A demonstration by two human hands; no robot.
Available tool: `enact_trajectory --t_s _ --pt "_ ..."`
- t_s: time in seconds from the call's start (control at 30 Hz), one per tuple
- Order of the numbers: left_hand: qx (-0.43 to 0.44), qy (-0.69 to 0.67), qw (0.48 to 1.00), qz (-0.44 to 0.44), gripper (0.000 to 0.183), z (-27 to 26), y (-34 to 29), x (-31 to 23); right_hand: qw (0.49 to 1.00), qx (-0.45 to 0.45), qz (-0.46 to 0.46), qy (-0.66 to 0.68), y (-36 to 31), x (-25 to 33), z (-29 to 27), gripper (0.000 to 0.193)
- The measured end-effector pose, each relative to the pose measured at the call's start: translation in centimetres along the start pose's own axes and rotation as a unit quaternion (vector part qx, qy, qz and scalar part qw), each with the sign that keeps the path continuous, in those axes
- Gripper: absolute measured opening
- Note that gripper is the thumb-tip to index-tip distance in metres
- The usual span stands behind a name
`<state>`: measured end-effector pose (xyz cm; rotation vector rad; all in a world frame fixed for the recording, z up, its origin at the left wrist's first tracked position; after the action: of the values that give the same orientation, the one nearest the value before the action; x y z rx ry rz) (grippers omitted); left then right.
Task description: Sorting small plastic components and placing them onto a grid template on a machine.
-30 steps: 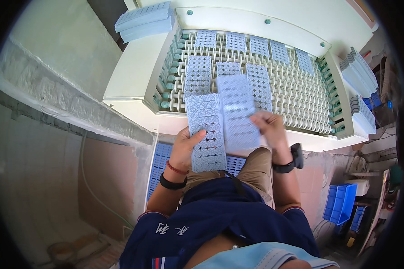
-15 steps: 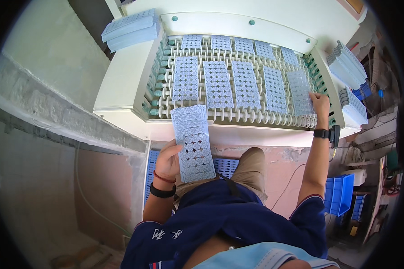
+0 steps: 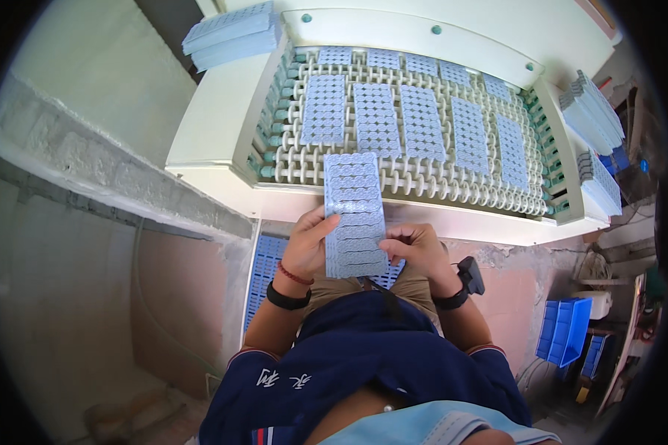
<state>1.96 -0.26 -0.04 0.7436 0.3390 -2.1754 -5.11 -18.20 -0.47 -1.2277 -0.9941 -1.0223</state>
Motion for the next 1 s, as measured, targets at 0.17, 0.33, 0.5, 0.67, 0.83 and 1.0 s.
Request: enact_trajectory --t_s 0.17,0.33,0.5,0.67,0.83,1.0 --pt "-0.03 -0.011 0.999 0.011 0.027 -1.1 0.1 0.5 0.998 -0.046 -0.003 0.039 0.4 -1.6 1.5 0.014" --pt "-0.048 -0.055 0.997 -0.004 0.035 -1.3 -0.3 1.4 0.997 -0.058 -0.015 0.059 0.6 -1.6 1.2 0.013" --pt "-0.056 -0.072 0.996 -0.004 0.039 -2.0 -1.5 2.6 0.994 -0.074 -0.015 0.074 0.9 -2.1 1.1 0.014" --pt "-0.081 -0.086 0.991 -0.058 0.039 -0.5 -3.2 2.3 0.994 -0.097 0.0 0.058 1.2 -2.9 0.6 0.016" --pt "-0.103 -0.031 0.989 -0.106 0.039 -0.7 -4.7 3.0 0.992 -0.095 -0.003 0.084 1.2 -2.9 0.9 0.017" --pt "-0.151 0.026 0.985 -0.08 0.034 -1.0 -4.4 2.5 0.993 -0.089 -0.002 0.074 0.7 -2.9 1.0 0.018"
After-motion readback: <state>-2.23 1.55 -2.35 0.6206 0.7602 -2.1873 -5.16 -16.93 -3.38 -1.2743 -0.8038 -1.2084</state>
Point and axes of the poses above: each hand's wrist, its own y-axis towards the middle knuckle, its own z-axis out of the palm, x = y × z, the point moved 4 cm from there along y, towards the middle knuckle, and after that the axes turned 1 degree about z, right-handed, at the moved point
